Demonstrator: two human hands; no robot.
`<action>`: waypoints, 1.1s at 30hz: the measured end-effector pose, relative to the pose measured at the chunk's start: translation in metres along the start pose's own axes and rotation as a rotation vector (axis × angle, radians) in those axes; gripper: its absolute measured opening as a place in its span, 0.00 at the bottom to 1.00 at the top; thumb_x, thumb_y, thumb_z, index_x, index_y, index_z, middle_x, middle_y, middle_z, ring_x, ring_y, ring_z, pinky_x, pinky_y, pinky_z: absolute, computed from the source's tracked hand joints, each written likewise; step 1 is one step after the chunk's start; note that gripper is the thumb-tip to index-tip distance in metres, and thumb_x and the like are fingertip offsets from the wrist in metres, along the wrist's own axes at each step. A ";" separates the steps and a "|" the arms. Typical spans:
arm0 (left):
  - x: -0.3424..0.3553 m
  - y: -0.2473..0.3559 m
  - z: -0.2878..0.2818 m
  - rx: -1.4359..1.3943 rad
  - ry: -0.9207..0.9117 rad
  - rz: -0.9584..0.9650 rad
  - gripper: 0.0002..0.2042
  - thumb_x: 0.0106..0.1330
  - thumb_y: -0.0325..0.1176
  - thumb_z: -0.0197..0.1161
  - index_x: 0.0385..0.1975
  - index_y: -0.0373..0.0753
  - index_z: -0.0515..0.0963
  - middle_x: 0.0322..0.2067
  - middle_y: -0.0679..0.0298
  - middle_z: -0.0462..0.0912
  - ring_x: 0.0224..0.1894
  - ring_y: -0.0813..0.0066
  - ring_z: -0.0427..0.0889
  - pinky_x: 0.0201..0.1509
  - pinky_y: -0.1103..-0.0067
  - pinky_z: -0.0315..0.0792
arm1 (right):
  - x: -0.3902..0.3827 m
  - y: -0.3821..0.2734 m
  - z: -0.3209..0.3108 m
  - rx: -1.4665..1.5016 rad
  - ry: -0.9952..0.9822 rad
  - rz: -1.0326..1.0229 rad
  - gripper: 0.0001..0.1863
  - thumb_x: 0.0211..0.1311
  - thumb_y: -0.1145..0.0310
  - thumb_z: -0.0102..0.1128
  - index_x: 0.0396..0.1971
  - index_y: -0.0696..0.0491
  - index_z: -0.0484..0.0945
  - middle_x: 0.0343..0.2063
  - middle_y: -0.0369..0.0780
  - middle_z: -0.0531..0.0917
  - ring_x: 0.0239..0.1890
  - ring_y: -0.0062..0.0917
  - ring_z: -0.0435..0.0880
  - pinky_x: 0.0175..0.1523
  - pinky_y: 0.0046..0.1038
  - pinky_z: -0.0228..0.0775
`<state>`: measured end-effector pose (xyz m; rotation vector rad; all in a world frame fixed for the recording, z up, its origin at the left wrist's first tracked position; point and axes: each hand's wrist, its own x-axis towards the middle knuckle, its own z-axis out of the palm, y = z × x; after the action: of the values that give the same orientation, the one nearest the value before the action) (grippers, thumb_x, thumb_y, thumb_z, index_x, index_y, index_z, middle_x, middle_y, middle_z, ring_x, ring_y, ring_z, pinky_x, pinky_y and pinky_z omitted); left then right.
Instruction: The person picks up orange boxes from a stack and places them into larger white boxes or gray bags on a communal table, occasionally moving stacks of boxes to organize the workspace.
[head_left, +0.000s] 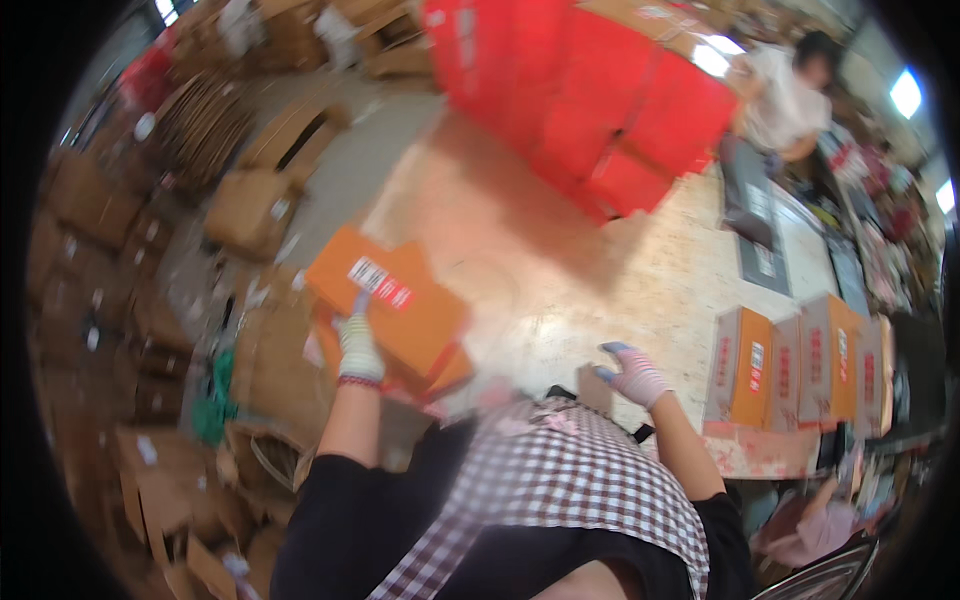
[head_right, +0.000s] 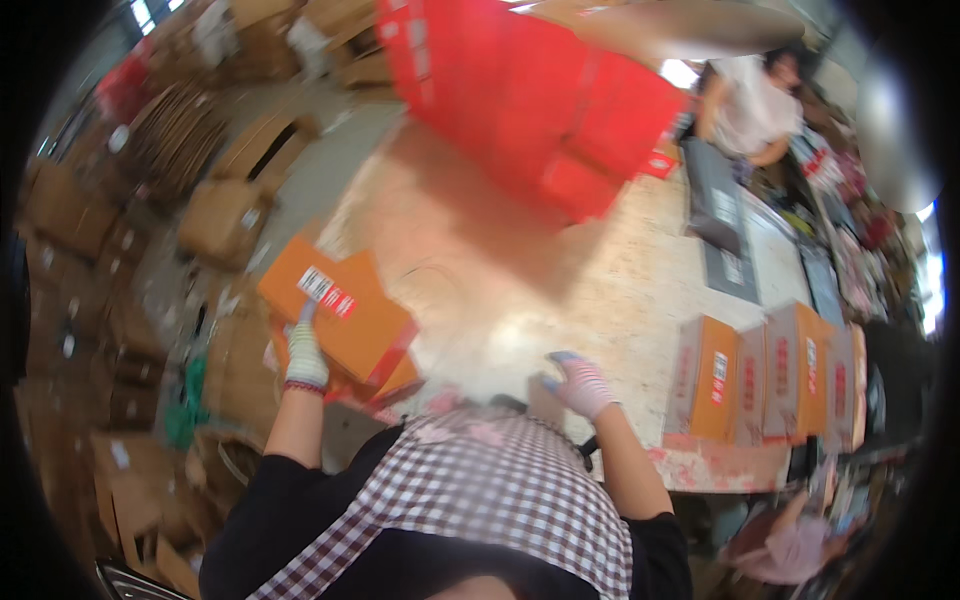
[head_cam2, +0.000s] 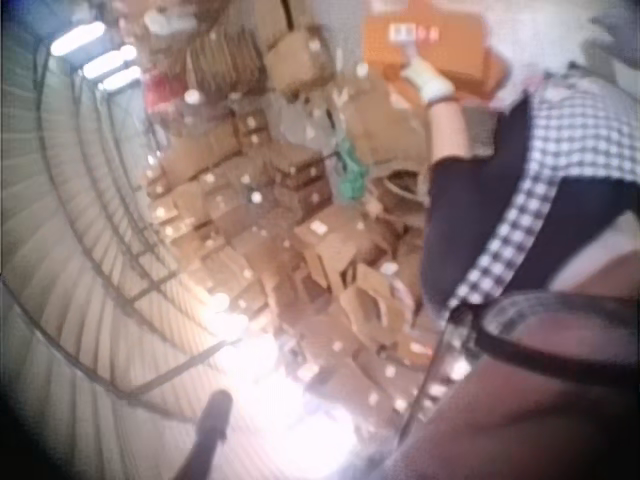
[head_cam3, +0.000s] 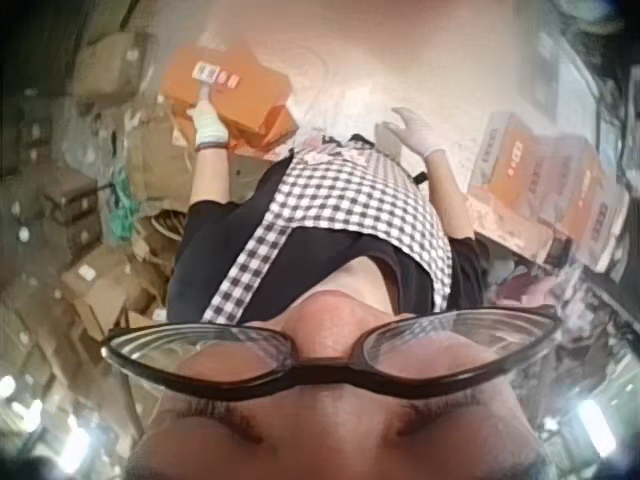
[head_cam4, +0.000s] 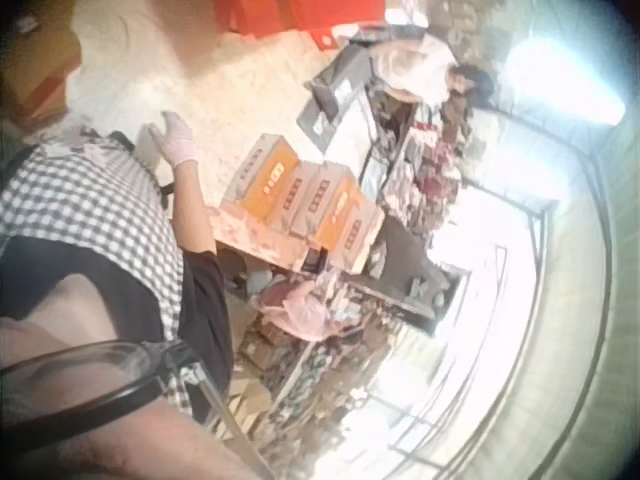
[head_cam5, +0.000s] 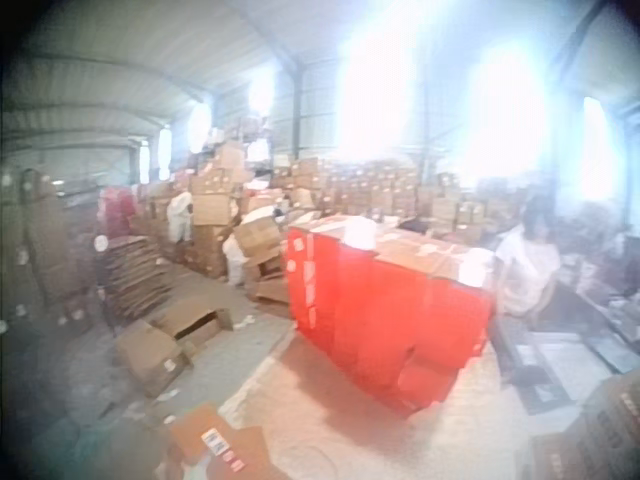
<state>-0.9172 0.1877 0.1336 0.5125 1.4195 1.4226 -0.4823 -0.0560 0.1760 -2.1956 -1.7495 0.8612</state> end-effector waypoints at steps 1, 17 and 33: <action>-0.021 0.014 0.013 -0.044 -0.129 -0.022 0.36 0.62 0.40 0.75 0.68 0.38 0.67 0.58 0.58 0.79 0.56 0.63 0.80 0.57 0.66 0.78 | -0.004 0.004 0.005 0.038 -0.028 0.027 0.32 0.66 0.50 0.65 0.63 0.55 0.77 0.60 0.51 0.81 0.62 0.45 0.79 0.68 0.39 0.70; 0.069 -0.006 -0.007 0.350 -0.564 0.209 0.18 0.76 0.32 0.57 0.63 0.32 0.73 0.51 0.54 0.85 0.48 0.62 0.85 0.50 0.67 0.82 | 0.037 -0.088 0.012 0.660 -0.120 -0.087 0.37 0.72 0.44 0.58 0.67 0.60 0.72 0.66 0.51 0.76 0.69 0.39 0.73 0.75 0.36 0.60; -0.198 0.031 0.199 0.058 -1.322 0.151 0.27 0.78 0.48 0.56 0.68 0.36 0.67 0.59 0.61 0.79 0.58 0.71 0.80 0.61 0.74 0.77 | -0.046 -0.073 -0.082 1.122 0.441 -0.155 0.68 0.49 0.55 0.83 0.80 0.55 0.39 0.68 0.50 0.70 0.66 0.32 0.71 0.72 0.34 0.63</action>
<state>-0.6814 0.1207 0.2734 1.2945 0.3376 0.7837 -0.5024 -0.0631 0.2934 -1.3195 -0.8408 0.8976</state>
